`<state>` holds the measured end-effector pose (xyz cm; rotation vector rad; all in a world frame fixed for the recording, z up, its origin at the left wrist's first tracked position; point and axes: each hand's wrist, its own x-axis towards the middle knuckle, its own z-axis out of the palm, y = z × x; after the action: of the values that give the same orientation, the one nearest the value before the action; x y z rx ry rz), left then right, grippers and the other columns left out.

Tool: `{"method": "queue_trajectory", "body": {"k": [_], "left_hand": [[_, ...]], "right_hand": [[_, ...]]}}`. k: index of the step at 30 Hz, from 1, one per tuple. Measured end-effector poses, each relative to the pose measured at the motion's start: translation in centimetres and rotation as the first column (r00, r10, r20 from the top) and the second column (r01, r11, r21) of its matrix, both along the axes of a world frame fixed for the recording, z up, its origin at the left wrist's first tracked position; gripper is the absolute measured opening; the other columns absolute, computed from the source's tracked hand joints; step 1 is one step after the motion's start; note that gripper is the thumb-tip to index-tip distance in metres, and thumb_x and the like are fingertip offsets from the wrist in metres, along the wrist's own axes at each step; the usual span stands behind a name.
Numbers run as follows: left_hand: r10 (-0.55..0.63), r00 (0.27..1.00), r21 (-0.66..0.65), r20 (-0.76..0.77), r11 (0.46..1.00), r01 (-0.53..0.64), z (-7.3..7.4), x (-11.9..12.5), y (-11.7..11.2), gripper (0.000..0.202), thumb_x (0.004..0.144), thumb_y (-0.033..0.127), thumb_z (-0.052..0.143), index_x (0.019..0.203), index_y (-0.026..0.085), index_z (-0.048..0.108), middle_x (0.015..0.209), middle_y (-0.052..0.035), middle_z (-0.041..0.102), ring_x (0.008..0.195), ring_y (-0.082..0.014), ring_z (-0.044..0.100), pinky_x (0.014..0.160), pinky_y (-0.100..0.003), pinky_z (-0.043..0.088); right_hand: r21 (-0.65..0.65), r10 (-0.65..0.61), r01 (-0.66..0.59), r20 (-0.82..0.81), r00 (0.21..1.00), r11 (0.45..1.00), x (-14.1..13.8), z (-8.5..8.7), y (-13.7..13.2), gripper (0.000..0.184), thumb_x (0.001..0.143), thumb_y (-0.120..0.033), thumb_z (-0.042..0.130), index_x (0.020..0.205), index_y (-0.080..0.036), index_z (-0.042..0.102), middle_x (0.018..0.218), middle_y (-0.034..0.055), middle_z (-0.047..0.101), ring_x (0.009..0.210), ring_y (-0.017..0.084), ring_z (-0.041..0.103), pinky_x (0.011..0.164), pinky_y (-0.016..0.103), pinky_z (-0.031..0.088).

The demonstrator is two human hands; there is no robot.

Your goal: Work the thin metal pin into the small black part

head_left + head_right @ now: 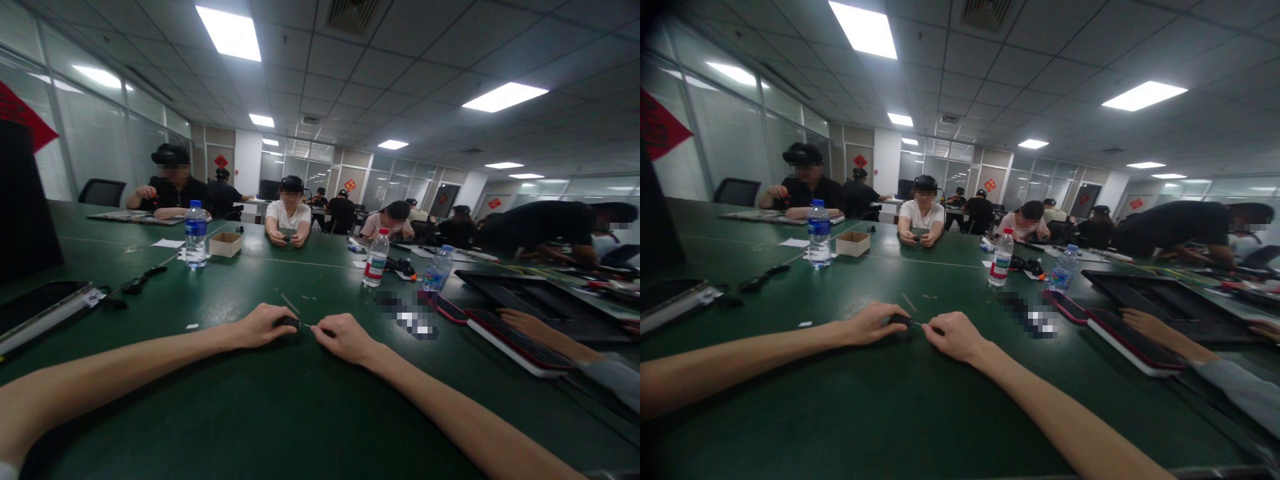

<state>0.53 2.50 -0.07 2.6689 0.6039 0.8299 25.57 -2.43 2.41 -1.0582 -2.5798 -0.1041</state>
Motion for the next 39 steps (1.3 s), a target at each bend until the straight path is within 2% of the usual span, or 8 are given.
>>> {"method": "queue_trajectory", "body": {"k": [4,8,12,15,19,24,30,39], "left_hand": [[0.031,0.999,0.024,-0.033,0.999,-0.031,-0.1,0.2,0.1,0.029,0.091,0.039,0.054,0.109,0.018,0.061,0.097,-0.0050,0.068,0.085,-0.0148,0.065,0.076,-0.022,0.049],[0.092,0.992,0.062,-0.087,0.994,-0.086,-0.3,0.6,0.2,0.027,0.092,0.039,0.052,0.107,0.018,0.061,0.096,-0.0047,0.068,0.083,-0.0155,0.064,0.075,-0.023,0.049],[0.163,0.974,0.143,-0.158,0.980,-0.140,-0.4,0.9,0.1,0.029,0.093,0.040,0.050,0.107,0.017,0.060,0.094,-0.0060,0.068,0.084,-0.0183,0.064,0.074,-0.027,0.048],[0.195,0.962,0.195,-0.192,0.968,-0.158,-0.6,0.9,0.1,0.031,0.093,0.042,0.047,0.109,0.018,0.059,0.095,-0.0065,0.067,0.085,-0.0198,0.064,0.074,-0.028,0.048],[0.177,0.970,0.180,-0.167,0.973,-0.147,-0.9,0.7,0.4,0.028,0.094,0.041,0.047,0.108,0.019,0.058,0.097,-0.0053,0.067,0.087,-0.0187,0.064,0.076,-0.027,0.048],[0.123,0.986,0.133,-0.111,0.985,-0.108,-1.2,0.4,0.7,0.027,0.093,0.040,0.049,0.108,0.019,0.058,0.098,-0.0045,0.067,0.089,-0.0169,0.064,0.078,-0.025,0.048],[0.043,0.996,0.097,-0.075,0.995,-0.036,-0.8,0.2,0.5,0.027,0.093,0.039,0.051,0.109,0.019,0.058,0.098,-0.0042,0.067,0.088,-0.0154,0.064,0.079,-0.024,0.047],[0.016,0.999,0.042,-0.028,0.999,-0.014,-0.4,-0.1,0.2,0.027,0.092,0.039,0.051,0.109,0.018,0.059,0.098,-0.0044,0.067,0.086,-0.0143,0.064,0.076,-0.023,0.048]], "right_hand": [[-0.001,-0.038,0.038,0.065,0.997,0.999,-0.1,0.4,-0.2,0.039,0.097,-0.035,0.041,0.075,-0.015,0.066,0.068,0.0024,0.064,0.060,0.010,0.054,0.062,0.021,0.038],[0.005,-0.128,0.129,0.185,0.974,0.992,-0.7,1.6,-0.9,0.041,0.098,-0.037,0.039,0.078,-0.015,0.067,0.071,0.0038,0.064,0.061,0.010,0.055,0.061,0.022,0.038],[0.034,-0.226,0.226,0.284,0.932,0.974,-1.4,2.5,-1.7,0.041,0.098,-0.038,0.037,0.082,-0.016,0.067,0.075,0.0056,0.065,0.061,0.012,0.057,0.058,0.022,0.037],[0.077,-0.252,0.240,0.315,0.915,0.968,-1.7,2.6,-2.1,0.041,0.098,-0.038,0.035,0.084,-0.017,0.067,0.078,0.0061,0.066,0.062,0.013,0.058,0.057,0.023,0.037],[0.077,-0.224,0.210,0.331,0.917,0.975,-1.7,2.3,-2.0,0.039,0.098,-0.035,0.036,0.086,-0.016,0.068,0.082,0.0065,0.066,0.063,0.012,0.058,0.058,0.022,0.037],[0.080,-0.156,0.139,0.273,0.949,0.987,-1.1,1.7,-1.4,0.039,0.097,-0.033,0.039,0.079,-0.015,0.068,0.074,0.0047,0.065,0.060,0.010,0.055,0.058,0.021,0.036],[0.013,-0.043,0.041,0.159,0.986,0.999,-0.5,1.6,-1.1,0.038,0.096,-0.031,0.041,0.075,-0.014,0.067,0.068,0.0025,0.062,0.056,0.008,0.051,0.057,0.020,0.036],[-0.008,-0.007,0.007,0.058,0.998,1.000,-0.4,1.1,-0.7,0.040,0.097,-0.033,0.040,0.074,-0.014,0.066,0.068,0.0030,0.064,0.058,0.009,0.053,0.058,0.020,0.038]]}}
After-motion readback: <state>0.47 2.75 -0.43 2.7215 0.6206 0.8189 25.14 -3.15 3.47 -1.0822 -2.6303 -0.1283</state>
